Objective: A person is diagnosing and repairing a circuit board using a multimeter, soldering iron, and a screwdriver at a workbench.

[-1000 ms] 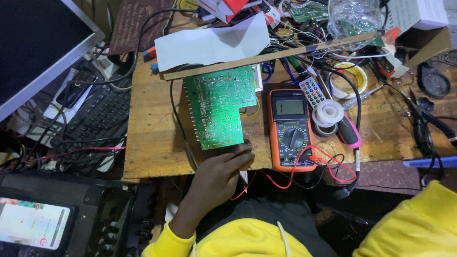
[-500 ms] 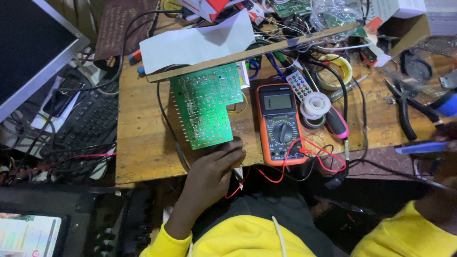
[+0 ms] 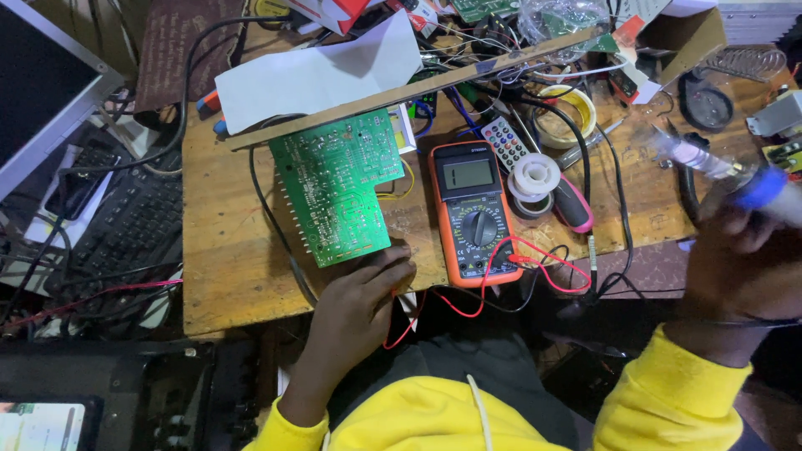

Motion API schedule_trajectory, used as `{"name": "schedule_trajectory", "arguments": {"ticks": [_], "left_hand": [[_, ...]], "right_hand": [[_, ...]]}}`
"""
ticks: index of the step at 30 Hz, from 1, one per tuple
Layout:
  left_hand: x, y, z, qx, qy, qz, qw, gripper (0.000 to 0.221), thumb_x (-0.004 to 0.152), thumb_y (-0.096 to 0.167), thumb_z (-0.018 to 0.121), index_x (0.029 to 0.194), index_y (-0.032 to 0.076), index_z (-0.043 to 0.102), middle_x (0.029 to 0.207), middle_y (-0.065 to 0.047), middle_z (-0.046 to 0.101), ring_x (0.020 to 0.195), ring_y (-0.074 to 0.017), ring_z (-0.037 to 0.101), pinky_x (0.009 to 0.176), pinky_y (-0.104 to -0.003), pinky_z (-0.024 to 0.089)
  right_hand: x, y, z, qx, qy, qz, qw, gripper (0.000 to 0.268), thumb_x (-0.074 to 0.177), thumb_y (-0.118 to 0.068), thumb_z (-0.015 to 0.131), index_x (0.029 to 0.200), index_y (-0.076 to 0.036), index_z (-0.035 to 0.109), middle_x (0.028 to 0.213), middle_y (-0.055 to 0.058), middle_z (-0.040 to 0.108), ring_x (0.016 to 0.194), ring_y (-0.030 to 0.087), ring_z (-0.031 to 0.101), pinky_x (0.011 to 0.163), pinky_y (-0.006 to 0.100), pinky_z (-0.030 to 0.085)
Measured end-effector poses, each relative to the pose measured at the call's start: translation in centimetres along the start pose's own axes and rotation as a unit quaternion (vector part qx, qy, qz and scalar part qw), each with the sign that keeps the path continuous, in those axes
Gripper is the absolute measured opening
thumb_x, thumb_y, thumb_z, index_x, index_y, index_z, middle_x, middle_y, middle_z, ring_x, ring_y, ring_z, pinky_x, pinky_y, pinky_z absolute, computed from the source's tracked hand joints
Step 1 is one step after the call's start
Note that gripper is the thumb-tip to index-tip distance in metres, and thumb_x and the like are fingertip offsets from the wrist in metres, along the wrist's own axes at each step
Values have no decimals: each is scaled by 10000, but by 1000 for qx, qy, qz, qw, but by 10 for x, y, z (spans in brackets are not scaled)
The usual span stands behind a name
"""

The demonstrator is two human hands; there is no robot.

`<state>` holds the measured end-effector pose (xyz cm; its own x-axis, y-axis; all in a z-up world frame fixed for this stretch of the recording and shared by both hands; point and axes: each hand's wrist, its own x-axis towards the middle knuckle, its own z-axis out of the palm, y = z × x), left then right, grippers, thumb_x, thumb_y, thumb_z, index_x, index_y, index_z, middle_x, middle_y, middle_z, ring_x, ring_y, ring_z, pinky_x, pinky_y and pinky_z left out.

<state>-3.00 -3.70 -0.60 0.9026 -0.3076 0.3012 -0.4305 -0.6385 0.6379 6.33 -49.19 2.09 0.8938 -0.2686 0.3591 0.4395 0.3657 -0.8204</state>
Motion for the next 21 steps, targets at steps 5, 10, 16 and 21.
{"name": "schedule_trajectory", "arguments": {"ticks": [5, 10, 16, 21], "left_hand": [[-2, -2, 4, 3, -7, -7, 1000, 553, 851, 22, 639, 1386, 154, 684, 1516, -67, 686, 1253, -347, 729, 966, -461, 573], [-6, -5, 11, 30, -6, -15, 999, 558, 836, 47, 646, 1371, 189, 712, 1310, -106, 768, 1057, -369, 748, 807, -488, 567], [-4, -2, 8, 28, 20, -8, 999, 508, 871, 18, 644, 1349, 164, 731, 1402, -63, 757, 1105, -345, 770, 818, -471, 589], [-1, -1, 6, 3, 18, 8, 1000, 481, 909, -3, 624, 1371, 101, 710, 1518, -58, 680, 1281, -324, 723, 946, -436, 590]], "right_hand": [[-4, -12, 29, -146, 194, -22, 970, 242, 1046, -420, 653, 1128, -194, 677, 1069, 15, 664, 776, 151, 643, 642, 232, 462], [-29, -8, 76, -155, 87, -25, 984, 243, 1000, -299, 663, 1095, -75, 665, 1044, 47, 640, 792, 181, 644, 689, 303, 642], [-54, 1, 152, -140, -113, 85, 980, 477, 964, -408, 688, 1178, 19, 671, 890, 148, 717, 617, 148, 654, 490, 188, 480], [-69, -6, 195, -245, -232, 96, 937, 523, 997, -447, 605, 1154, 29, 758, 1009, 174, 796, 716, 217, 793, 623, 243, 605]]}}
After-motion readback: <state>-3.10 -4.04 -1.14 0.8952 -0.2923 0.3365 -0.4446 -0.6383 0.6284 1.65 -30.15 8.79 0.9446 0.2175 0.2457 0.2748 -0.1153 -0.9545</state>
